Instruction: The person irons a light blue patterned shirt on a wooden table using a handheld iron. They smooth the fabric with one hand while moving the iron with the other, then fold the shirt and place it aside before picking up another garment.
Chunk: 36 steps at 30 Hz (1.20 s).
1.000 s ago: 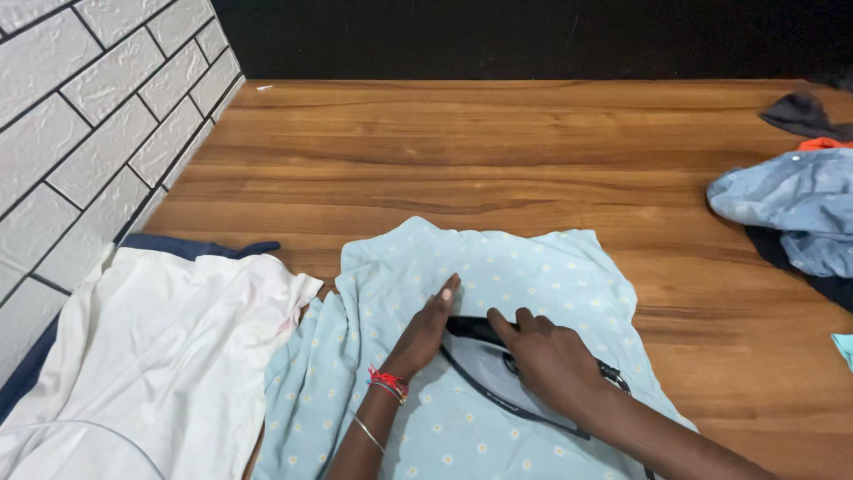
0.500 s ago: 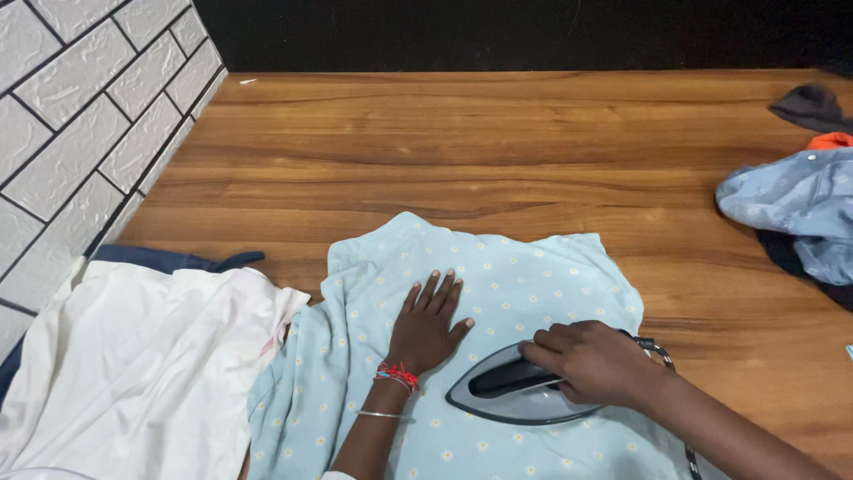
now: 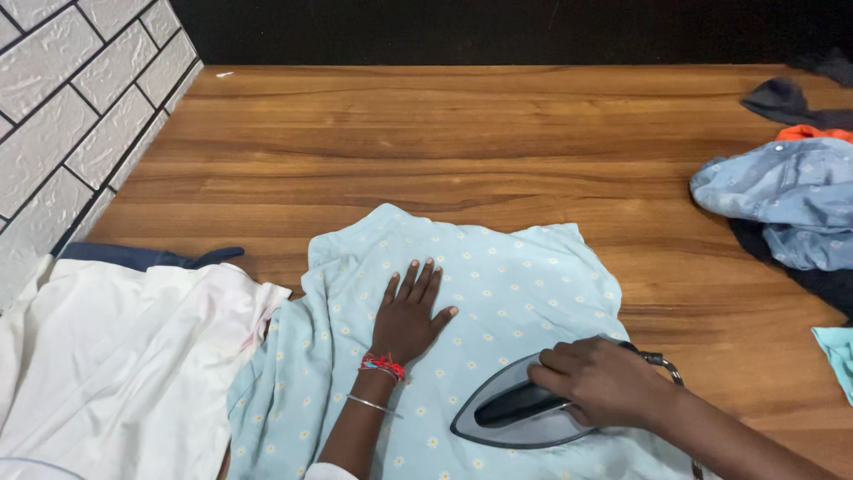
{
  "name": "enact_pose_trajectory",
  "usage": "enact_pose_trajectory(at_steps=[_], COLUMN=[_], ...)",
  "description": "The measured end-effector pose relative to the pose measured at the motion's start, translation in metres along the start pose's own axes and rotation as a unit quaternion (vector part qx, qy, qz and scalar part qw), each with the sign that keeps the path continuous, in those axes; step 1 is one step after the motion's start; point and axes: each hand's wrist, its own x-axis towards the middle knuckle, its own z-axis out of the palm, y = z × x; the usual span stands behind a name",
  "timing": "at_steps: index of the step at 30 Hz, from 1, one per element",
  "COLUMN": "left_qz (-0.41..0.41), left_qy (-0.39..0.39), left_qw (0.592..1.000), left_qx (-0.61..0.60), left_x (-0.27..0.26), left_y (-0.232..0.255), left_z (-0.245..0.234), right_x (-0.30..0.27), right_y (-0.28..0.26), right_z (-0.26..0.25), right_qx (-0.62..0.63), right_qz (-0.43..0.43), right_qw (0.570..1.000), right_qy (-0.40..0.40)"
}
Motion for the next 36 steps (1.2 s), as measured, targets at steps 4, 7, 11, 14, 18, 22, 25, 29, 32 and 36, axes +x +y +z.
enact_pose_trajectory(at_steps=[4, 7, 11, 14, 18, 22, 25, 29, 32, 36], left_qz=[-0.002, 0.007, 0.008, 0.007, 0.006, -0.046, -0.130, -0.223, -0.203, -0.162], left_qy=[-0.001, 0.011, 0.023, 0.023, -0.009, -0.084, -0.042, 0.017, 0.011, 0.009], left_qw=[1.000, 1.000, 0.999, 0.999, 1.000, 0.990, 0.919, 0.868, 0.915, 0.964], left_qx=[0.010, 0.023, 0.036, 0.030, 0.028, -0.100, -0.371, -0.444, -0.350, -0.211], left_x=[-0.002, -0.003, -0.001, -0.004, 0.000, 0.001, -0.031, -0.097, -0.126, -0.130], left_y=[-0.001, -0.003, -0.007, -0.010, -0.011, 0.008, 0.047, 0.108, 0.127, 0.126], left_z=[0.002, 0.004, 0.008, 0.011, 0.010, -0.015, -0.042, -0.065, -0.072, -0.071], right_x=[0.018, 0.018, -0.021, -0.058, -0.073, -0.055, -0.027, 0.008, 0.026, 0.040], right_y=[0.016, 0.023, -0.002, -0.033, -0.056, -0.072, -0.086, -0.108, -0.127, -0.130], right_z=[0.003, 0.012, 0.015, 0.011, 0.002, -0.009, -0.016, -0.026, -0.024, -0.015], right_qx=[-0.038, -0.034, -0.021, -0.006, 0.000, 0.074, 0.160, 0.227, 0.245, 0.243], right_qz=[0.052, 0.061, 0.019, -0.003, 0.085, 0.320, 0.424, 0.389, 0.386, 0.385], right_qw=[0.998, 0.997, 0.998, 0.999, 0.996, 0.943, 0.890, 0.891, 0.883, 0.882], right_qy=[0.020, 0.037, 0.049, 0.052, -0.042, -0.047, -0.056, -0.063, -0.106, -0.125])
